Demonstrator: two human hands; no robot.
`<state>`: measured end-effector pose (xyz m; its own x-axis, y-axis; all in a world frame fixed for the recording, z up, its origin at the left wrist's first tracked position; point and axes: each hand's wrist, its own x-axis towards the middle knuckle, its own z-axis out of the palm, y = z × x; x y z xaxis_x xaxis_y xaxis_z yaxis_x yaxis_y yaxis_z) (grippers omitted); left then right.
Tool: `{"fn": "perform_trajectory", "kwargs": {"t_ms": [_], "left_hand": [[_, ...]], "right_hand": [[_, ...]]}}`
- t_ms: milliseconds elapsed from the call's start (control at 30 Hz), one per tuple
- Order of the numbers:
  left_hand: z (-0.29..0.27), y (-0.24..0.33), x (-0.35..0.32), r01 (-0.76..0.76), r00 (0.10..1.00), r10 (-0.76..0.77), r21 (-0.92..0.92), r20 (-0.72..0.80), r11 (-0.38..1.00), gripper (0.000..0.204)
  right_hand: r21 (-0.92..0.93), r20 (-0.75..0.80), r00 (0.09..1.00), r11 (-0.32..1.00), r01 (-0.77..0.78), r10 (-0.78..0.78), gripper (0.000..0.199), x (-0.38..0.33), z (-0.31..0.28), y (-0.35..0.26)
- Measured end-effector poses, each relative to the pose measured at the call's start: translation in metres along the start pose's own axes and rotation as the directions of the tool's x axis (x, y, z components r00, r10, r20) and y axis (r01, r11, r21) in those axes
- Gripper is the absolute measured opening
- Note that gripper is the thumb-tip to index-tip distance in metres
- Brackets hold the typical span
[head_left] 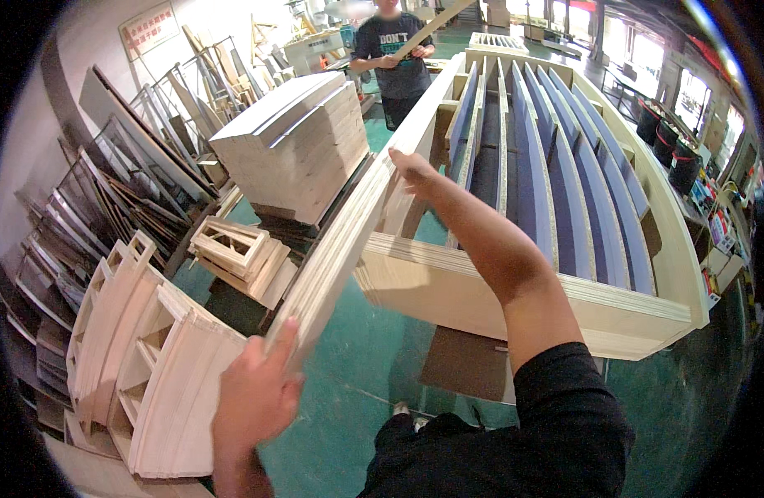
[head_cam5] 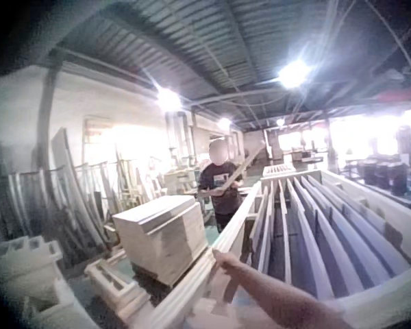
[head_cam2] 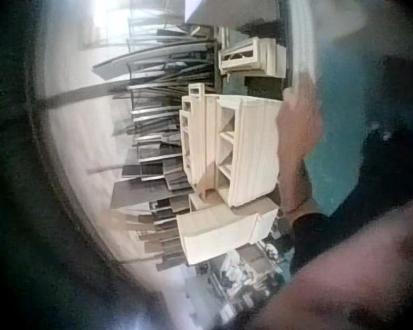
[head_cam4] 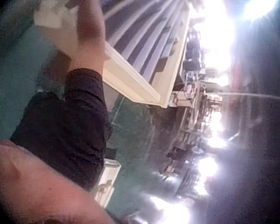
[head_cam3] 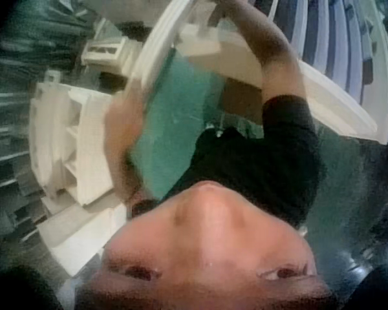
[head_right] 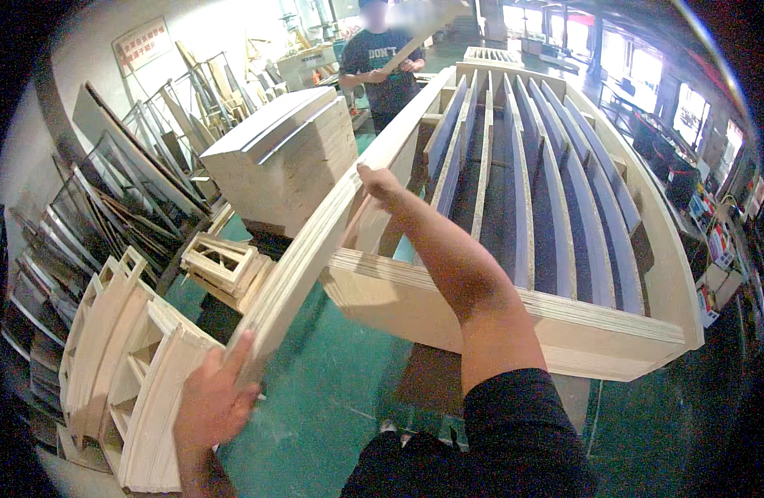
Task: The person assembles a large wooden furniture frame by attaching thin wooden strips to a purple panel structure. They use a pneumatic nail gun to secure the strips along the edges and across the frame, occasionally walking to retrieve more strips or adjust the frame's position.
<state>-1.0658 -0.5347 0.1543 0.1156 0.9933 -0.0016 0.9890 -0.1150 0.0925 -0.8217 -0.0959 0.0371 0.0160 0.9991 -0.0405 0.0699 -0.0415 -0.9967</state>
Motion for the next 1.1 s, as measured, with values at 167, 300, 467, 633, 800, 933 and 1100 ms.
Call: {"fn": "perform_trajectory", "kwargs": {"t_ms": [167, 300, 467, 633, 800, 933, 1100], "left_hand": [[0.079, -0.032, 0.101, -0.012, 1.0, 0.009, -0.117, -0.028, 0.993, 0.071], [0.094, -0.043, 0.132, -0.074, 0.994, 0.062, -0.142, -0.09, 0.987, 0.062], [0.101, -0.034, 0.159, -0.142, 0.986, 0.135, -0.068, -0.1, 0.988, 0.062], [0.111, -0.031, 0.202, -0.109, 0.99, 0.108, -0.002, -0.085, 0.994, 0.065], [0.107, -0.033, 0.239, -0.036, 0.999, 0.037, 0.016, -0.034, 0.999, 0.065], [0.114, -0.047, 0.253, -0.003, 1.0, 0.003, 0.027, 0.016, 1.0, 0.066], [0.116, -0.011, 0.242, -0.041, 0.999, 0.041, 0.023, -0.01, 0.999, 0.069]], "right_hand": [[-0.74, 0.191, 0.876, 0.522, 0.424, -0.442, 0.046, -0.023, -0.021, -0.03], [-0.647, 0.54, 0.792, 0.461, 0.607, -0.286, 0.04, -0.117, -0.037, -0.047], [-0.664, 0.498, 0.802, 0.45, 0.597, -0.33, 0.04, -0.175, -0.069, -0.026], [-0.559, 0.556, 0.697, 0.418, 0.716, -0.452, 0.035, -0.22, -0.058, -0.009], [-0.525, 0.617, 0.603, 0.307, 0.794, -0.505, 0.04, -0.303, -0.104, -0.002], [-0.518, 0.67, 0.621, 0.343, 0.784, -0.406, 0.035, -0.38, -0.151, 0.001], [-0.476, 0.653, 0.626, 0.413, 0.777, -0.425, 0.038, -0.434, -0.214, 0.015]]}}
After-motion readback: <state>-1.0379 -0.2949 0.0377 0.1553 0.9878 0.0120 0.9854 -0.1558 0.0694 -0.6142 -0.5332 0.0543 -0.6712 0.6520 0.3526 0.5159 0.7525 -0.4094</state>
